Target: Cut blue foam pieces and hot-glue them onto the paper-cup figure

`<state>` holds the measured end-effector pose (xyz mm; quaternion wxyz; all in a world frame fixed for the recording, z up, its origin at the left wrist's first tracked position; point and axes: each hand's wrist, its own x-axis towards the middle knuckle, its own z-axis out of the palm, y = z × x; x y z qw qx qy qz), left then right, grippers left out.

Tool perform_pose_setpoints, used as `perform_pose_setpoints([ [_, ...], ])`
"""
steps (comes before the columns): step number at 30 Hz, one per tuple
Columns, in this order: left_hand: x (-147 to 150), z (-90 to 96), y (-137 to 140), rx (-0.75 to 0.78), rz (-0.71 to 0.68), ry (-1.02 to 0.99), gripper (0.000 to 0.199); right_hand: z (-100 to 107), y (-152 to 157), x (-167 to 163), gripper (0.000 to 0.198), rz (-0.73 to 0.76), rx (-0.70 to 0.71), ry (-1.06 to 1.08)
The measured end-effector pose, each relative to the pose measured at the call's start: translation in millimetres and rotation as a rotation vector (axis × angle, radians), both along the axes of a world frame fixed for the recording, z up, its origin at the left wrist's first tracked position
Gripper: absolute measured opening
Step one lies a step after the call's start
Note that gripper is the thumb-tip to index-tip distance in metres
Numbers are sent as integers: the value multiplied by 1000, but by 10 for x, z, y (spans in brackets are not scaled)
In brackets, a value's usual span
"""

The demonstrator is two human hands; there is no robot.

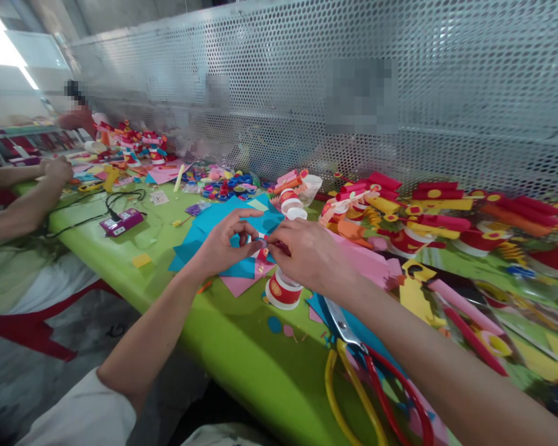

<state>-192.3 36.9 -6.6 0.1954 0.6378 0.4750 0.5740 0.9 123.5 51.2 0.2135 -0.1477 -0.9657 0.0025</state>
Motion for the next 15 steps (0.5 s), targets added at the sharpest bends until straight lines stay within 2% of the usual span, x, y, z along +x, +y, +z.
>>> perform_pose_setpoints([
  [11,13,6,-6,-38,19,5,60,26,-46,-11,15,-15,17,-6],
  [15,12,10,-14,-43,16,-1,60,0,-13,-20,20,-7,-9,-16],
])
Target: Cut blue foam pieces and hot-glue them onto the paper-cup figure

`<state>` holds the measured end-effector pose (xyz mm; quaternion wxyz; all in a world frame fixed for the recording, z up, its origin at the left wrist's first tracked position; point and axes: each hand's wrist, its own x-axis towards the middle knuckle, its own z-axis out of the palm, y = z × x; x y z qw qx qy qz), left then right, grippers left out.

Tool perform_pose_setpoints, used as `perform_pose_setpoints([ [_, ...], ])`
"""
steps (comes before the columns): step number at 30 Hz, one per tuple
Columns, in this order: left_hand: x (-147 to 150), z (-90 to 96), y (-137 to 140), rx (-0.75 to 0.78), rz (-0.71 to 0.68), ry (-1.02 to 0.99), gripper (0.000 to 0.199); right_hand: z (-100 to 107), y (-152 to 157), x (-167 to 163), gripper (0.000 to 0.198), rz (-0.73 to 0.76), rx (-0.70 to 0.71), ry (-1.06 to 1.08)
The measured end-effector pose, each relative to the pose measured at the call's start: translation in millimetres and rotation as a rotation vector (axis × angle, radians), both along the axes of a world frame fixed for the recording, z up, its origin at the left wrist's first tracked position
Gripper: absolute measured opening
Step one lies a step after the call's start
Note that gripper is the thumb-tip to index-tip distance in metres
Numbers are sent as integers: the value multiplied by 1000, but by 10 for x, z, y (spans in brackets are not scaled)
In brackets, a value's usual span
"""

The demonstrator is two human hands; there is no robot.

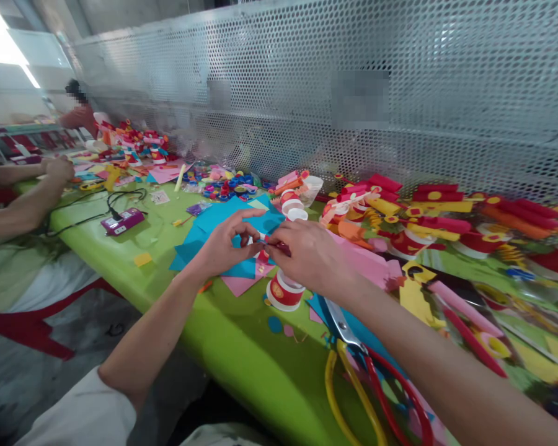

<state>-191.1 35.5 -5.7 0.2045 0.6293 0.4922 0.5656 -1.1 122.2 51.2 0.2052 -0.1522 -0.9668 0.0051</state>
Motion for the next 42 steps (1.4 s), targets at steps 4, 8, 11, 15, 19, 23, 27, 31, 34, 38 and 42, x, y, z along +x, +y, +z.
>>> perform_pose_setpoints([
  [4,-3,8,0,-10,-8,-11,63,-15,19,1,17,-4,3,16],
  [8,-7,20,-7,-35,-7,-6,65,-7,3,-2,14,-13,-4,25],
  [11,-7,31,-16,-41,-9,8,67,-4,-8,-10,14,-24,-11,16],
  [15,-7,46,-21,-39,-22,33,66,-5,-13,-16,14,-36,-7,-6],
  [19,-4,55,-29,-49,-21,45,67,12,-20,-16,14,-31,-1,-13],
  [23,1,59,-44,-53,-13,16,67,38,-29,-20,14,-36,2,-11],
  [27,5,60,-40,-71,-82,-76,59,34,-25,-21,14,-25,-13,-13],
  [31,5,59,-24,-82,-90,-139,58,17,-20,-6,14,-9,-17,-7],
  [34,4,54,-14,-80,-96,-148,60,17,-26,1,16,-7,0,-10],
  [38,16,50,-9,-68,-81,-164,62,33,-37,-2,15,-14,6,-27],
  [42,33,61,-27,-59,-70,-180,71,52,-42,-4,15,-16,2,-17],
])
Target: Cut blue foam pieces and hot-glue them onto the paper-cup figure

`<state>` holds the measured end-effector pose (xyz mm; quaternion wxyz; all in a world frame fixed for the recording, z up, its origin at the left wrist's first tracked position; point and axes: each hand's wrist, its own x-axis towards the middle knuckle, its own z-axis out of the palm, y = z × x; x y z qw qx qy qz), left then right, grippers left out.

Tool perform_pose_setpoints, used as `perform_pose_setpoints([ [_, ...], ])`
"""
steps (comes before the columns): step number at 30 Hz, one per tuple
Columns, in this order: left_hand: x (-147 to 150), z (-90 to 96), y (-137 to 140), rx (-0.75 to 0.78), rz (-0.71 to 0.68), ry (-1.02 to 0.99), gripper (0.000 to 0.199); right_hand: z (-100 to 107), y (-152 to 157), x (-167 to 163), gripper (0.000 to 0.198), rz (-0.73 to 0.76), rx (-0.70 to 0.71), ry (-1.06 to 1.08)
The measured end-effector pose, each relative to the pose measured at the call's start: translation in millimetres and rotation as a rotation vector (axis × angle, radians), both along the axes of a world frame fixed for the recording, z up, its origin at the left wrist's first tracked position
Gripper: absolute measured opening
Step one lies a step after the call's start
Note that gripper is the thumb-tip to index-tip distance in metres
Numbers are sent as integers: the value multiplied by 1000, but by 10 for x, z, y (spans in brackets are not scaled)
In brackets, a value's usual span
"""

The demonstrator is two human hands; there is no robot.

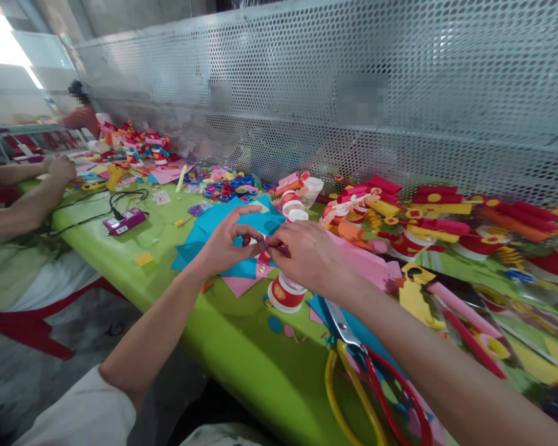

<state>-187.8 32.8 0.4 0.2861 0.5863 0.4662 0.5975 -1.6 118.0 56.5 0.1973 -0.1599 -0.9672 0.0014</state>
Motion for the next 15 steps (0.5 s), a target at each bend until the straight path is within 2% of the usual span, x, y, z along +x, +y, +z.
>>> perform_pose_setpoints([
  [11,-1,-15,3,-7,-30,-64,79,-17,28,2,15,22,11,13],
  [15,-17,3,-26,3,-4,-2,72,-35,51,9,14,19,17,22],
])
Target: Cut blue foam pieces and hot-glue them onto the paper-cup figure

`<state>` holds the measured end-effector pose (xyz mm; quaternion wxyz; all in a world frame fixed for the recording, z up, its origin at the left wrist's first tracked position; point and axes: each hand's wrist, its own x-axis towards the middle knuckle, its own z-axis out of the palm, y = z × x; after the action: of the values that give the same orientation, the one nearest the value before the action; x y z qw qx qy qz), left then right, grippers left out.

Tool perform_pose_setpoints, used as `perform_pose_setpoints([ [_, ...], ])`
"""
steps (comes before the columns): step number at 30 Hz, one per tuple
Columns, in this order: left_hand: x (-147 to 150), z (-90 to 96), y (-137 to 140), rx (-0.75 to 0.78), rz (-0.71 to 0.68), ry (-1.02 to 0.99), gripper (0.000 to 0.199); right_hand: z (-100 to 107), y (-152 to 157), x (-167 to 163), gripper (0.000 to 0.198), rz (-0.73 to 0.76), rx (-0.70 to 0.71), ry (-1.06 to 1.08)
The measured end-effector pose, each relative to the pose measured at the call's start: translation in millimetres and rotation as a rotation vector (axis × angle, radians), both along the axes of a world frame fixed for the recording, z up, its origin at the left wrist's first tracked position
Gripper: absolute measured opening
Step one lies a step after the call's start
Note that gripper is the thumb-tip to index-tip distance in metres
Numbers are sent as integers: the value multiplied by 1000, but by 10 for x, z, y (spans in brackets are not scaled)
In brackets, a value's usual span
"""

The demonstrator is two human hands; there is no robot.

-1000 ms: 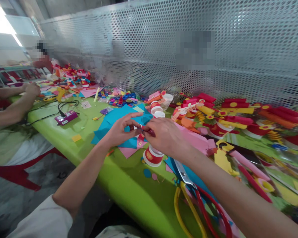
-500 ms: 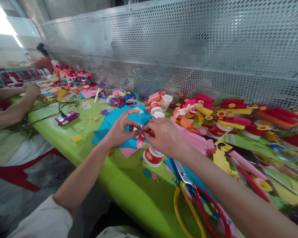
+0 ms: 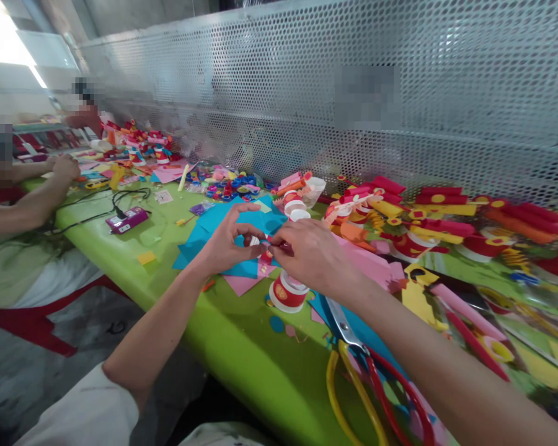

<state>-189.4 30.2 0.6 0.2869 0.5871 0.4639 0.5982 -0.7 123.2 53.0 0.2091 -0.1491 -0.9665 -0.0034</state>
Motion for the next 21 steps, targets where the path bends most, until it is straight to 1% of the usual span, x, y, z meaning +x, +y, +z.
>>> perform_pose_setpoints([
  [2,-2,18,-16,6,1,12,69,-2,3,3,15,4,-1,-3],
  [7,0,19,-12,29,-58,3,71,-12,-8,-4,15,4,20,5],
  [10,4,-6,9,26,-48,-4,69,-5,-22,-14,14,-2,22,-20],
  [15,17,-13,18,1,-13,-5,76,11,-37,-16,13,-12,21,-41],
  [21,-7,5,-11,13,-2,68,80,12,-65,14,12,-12,19,-31],
])
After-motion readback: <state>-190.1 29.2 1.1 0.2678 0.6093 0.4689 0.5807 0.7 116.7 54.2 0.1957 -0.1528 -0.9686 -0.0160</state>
